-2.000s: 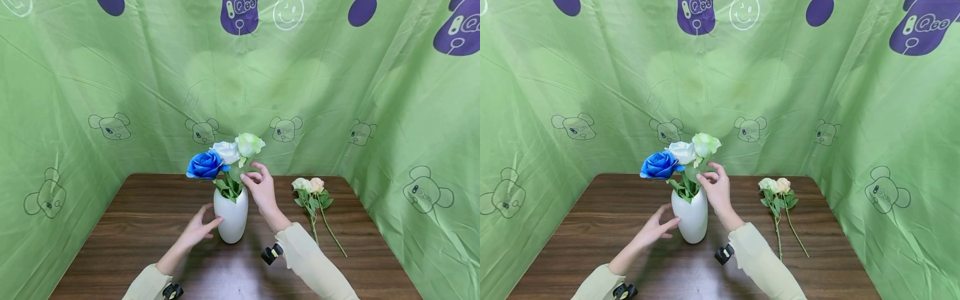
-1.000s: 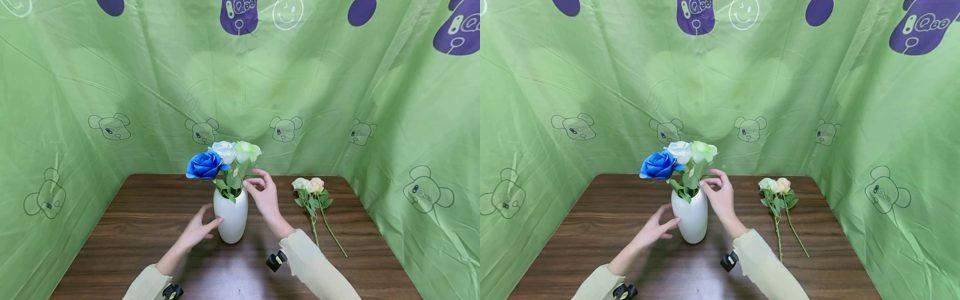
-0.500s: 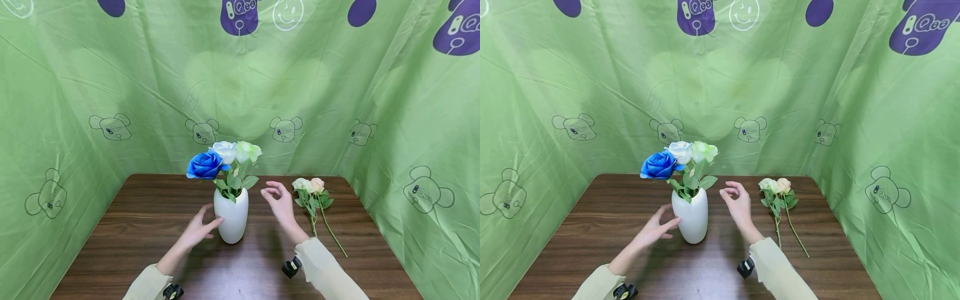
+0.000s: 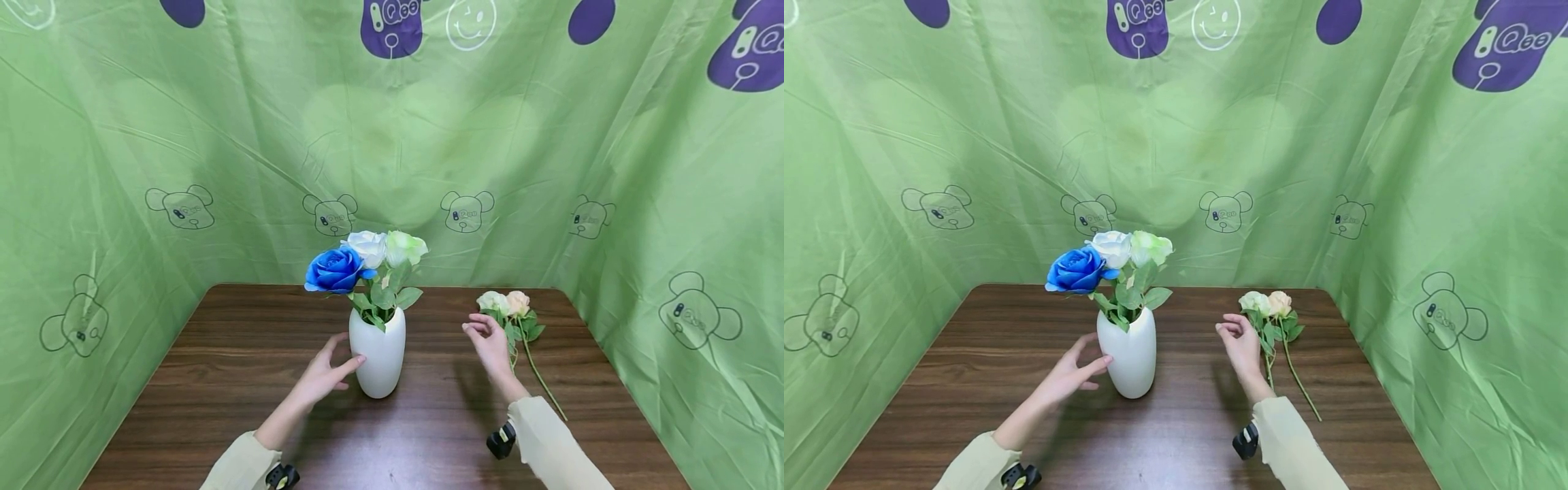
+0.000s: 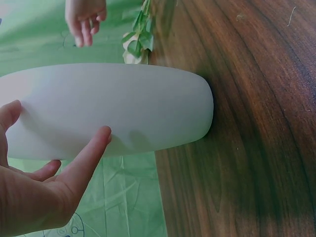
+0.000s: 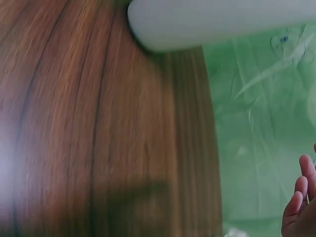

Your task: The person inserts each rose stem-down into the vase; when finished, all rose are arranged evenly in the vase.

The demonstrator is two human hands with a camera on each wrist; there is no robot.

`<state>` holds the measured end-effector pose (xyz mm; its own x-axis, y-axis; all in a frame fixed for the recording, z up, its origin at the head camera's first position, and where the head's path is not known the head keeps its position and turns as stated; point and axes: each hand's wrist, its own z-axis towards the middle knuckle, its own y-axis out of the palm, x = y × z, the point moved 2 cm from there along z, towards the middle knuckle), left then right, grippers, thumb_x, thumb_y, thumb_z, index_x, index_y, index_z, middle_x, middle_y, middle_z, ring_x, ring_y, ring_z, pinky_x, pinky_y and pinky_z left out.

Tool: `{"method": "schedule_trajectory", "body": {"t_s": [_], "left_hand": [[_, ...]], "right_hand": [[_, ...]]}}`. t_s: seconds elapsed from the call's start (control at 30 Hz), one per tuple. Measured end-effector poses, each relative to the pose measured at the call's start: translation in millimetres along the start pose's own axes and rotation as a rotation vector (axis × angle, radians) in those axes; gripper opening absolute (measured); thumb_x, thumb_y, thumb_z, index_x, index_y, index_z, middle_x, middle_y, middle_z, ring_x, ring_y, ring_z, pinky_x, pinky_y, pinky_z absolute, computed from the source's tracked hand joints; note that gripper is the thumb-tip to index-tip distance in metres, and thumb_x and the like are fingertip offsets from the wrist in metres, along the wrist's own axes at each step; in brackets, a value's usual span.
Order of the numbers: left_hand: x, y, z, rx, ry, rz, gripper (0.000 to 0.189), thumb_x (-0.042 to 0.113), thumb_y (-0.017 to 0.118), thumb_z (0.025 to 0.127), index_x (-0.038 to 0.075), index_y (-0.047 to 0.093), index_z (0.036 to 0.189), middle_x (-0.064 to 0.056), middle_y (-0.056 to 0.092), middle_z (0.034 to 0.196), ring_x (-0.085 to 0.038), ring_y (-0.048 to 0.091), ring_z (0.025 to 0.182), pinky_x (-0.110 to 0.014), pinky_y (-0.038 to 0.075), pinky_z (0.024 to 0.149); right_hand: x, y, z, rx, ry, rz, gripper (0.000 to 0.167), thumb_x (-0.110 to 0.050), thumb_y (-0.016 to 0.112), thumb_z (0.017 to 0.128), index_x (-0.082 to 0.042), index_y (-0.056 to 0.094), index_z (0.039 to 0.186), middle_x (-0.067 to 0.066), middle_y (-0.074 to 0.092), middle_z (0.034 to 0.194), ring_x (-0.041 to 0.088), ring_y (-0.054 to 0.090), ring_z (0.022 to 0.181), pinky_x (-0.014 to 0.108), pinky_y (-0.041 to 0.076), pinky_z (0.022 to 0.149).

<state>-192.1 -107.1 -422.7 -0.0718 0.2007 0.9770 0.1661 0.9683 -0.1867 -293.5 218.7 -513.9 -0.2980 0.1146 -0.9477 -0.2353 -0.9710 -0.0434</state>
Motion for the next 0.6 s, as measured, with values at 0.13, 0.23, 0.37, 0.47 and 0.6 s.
{"method": "schedule_trajectory", "body": {"t_s": [0.13, 0.23, 0.37, 0.47, 0.6], "left_hand": [[-13.4, -1.6, 8.2, 0.002, 0.005, -0.012, 0.062, 0.026, 0.065, 0.081, 0.006, 0.034, 0.131, -0.024, 0.032, 0.130, -0.035, 0.051, 0.098, -0.044, 0.051, 0.063], [-24.0, -2.2, 14.4, 0.007, 0.006, -0.006, 0.064, 0.030, 0.066, 0.080, 0.009, 0.034, 0.131, -0.022, 0.031, 0.132, -0.035, 0.050, 0.099, -0.042, 0.052, 0.062], [-30.7, -1.8, 17.9, 0.011, 0.003, 0.007, 0.065, 0.034, 0.067, 0.078, 0.012, 0.035, 0.131, -0.020, 0.031, 0.133, -0.035, 0.049, 0.100, -0.040, 0.052, 0.061], [-31.5, -1.5, 17.8, 0.014, -0.003, 0.009, 0.066, 0.035, 0.067, 0.077, 0.013, 0.035, 0.131, -0.019, 0.031, 0.133, -0.035, 0.050, 0.100, -0.039, 0.052, 0.061], [-31.4, -1.6, 17.1, 0.016, -0.010, 0.010, 0.067, 0.036, 0.068, 0.077, 0.014, 0.035, 0.131, -0.018, 0.030, 0.134, -0.034, 0.050, 0.100, -0.039, 0.052, 0.061]], "right_hand": [[1.1, -15.0, -1.9, 0.068, 0.027, -0.121, 0.025, -0.015, 0.068, 0.076, -0.008, 0.062, 0.099, 0.005, 0.065, 0.082, 0.013, 0.057, 0.076, 0.022, 0.041, 0.058], [-16.1, -21.6, -7.6, 0.125, 0.109, -0.264, 0.025, -0.013, 0.065, 0.077, -0.003, 0.060, 0.100, 0.010, 0.064, 0.085, 0.011, 0.056, 0.076, 0.020, 0.041, 0.058], [-13.0, -34.9, -9.6, 0.156, 0.187, -0.353, 0.027, -0.009, 0.064, 0.078, 0.001, 0.058, 0.102, 0.014, 0.064, 0.089, 0.005, 0.054, 0.073, 0.015, 0.041, 0.057], [-3.9, -46.1, -10.7, 0.179, 0.202, -0.397, 0.028, -0.012, 0.065, 0.078, 0.002, 0.058, 0.102, 0.012, 0.064, 0.087, 0.005, 0.056, 0.070, 0.015, 0.040, 0.057], [4.1, -58.4, -15.2, 0.184, 0.204, -0.484, 0.030, -0.014, 0.064, 0.077, 0.003, 0.058, 0.102, 0.014, 0.064, 0.086, 0.020, 0.059, 0.078, 0.027, 0.041, 0.067]]}}
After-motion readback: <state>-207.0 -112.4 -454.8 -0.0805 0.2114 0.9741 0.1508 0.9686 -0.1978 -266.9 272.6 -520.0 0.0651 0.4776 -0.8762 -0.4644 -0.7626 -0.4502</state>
